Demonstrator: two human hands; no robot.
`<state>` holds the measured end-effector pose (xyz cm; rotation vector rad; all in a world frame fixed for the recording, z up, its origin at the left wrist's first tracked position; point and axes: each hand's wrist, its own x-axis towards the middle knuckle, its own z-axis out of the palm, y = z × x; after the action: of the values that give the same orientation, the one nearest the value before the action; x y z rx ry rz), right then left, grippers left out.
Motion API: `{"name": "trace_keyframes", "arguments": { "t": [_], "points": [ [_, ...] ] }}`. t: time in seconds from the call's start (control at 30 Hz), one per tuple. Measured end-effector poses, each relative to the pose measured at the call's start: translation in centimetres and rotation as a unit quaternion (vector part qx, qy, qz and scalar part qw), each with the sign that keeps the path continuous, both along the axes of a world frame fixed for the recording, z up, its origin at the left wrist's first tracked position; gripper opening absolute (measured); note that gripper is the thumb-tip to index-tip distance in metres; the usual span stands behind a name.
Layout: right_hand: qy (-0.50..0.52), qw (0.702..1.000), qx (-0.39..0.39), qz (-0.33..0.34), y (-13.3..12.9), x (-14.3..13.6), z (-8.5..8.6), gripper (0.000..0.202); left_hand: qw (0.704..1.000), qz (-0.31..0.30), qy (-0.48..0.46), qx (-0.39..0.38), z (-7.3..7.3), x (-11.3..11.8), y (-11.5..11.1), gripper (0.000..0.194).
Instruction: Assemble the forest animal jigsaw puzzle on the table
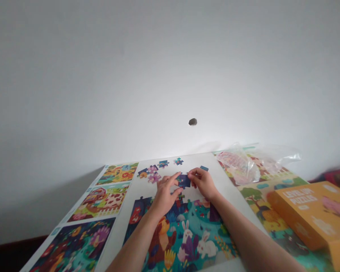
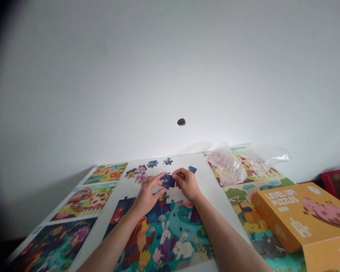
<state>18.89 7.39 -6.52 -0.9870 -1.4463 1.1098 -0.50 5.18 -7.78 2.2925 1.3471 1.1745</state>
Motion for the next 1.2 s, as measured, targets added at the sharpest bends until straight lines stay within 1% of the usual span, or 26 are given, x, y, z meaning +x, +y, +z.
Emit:
{"name": "trace_keyframes", "arguments": {
  "t": [0.1,0.2,0.4,0.47,0.53,0.6,0.67,0.77,0.83,0.9,0.97,1.07,1.2],
  "points": [
    [-0.025,1.0,0.014,-0.007,0.2,0.2,-0.2,0.025,1.0,-0.01,0.002,-0.008,0.2,0.0,-0.1,0.06],
    [-0.055,0.998,0.039,-0.006,0.3,0.4,-0.4,0.028,1.0,-0.018,0.004,-0.014,0.5,0.0,-0.3,0.059],
    [-0.091,0.995,0.047,-0.012,0.2,0.3,-0.6,0.027,1.0,-0.019,-0.001,-0.022,1.0,-0.1,-0.7,0.051],
    [-0.113,0.992,0.048,-0.035,0.2,0.3,-0.6,0.025,1.0,-0.008,-0.003,-0.022,1.0,0.0,-0.6,0.046],
    [-0.147,0.984,0.045,-0.092,0.3,0.5,-0.6,0.022,1.0,0.019,-0.005,-0.019,0.9,0.0,-0.5,0.04],
    [-0.188,0.967,0.032,-0.166,0.6,1.0,-0.6,0.021,0.999,0.048,0.002,-0.018,0.8,0.0,-0.3,0.032],
    [-0.234,0.947,0.018,-0.221,0.9,1.5,-0.8,0.02,0.997,0.065,0.021,-0.024,0.6,0.0,-0.1,0.024],
    [-0.33,0.908,0.013,-0.258,0.7,2.0,-0.7,0.021,0.996,0.066,0.059,-0.033,0.4,0.1,0.0,0.018],
    [-0.409,0.871,0.013,-0.272,0.3,2.1,-0.5,0.022,0.994,0.064,0.075,-0.035,0.5,0.1,-0.1,0.017],
    [-0.474,0.836,0.01,-0.275,-0.1,1.9,-0.1,0.026,0.994,0.065,0.082,-0.037,0.6,0.2,-0.2,0.018],
    [-0.512,0.816,0.003,-0.267,-0.1,1.6,0.4,0.027,0.993,0.07,0.088,-0.038,0.7,0.4,-0.4,0.018],
    [-0.533,0.813,-0.016,-0.233,1.6,0.7,1.2,0.028,0.991,0.078,0.1,-0.044,0.9,0.5,-0.6,0.019],
    [-0.533,0.829,-0.018,-0.169,5.6,-1.9,1.7,0.035,0.99,0.082,0.102,-0.059,1.1,0.5,-0.5,0.031]
  ]
}}
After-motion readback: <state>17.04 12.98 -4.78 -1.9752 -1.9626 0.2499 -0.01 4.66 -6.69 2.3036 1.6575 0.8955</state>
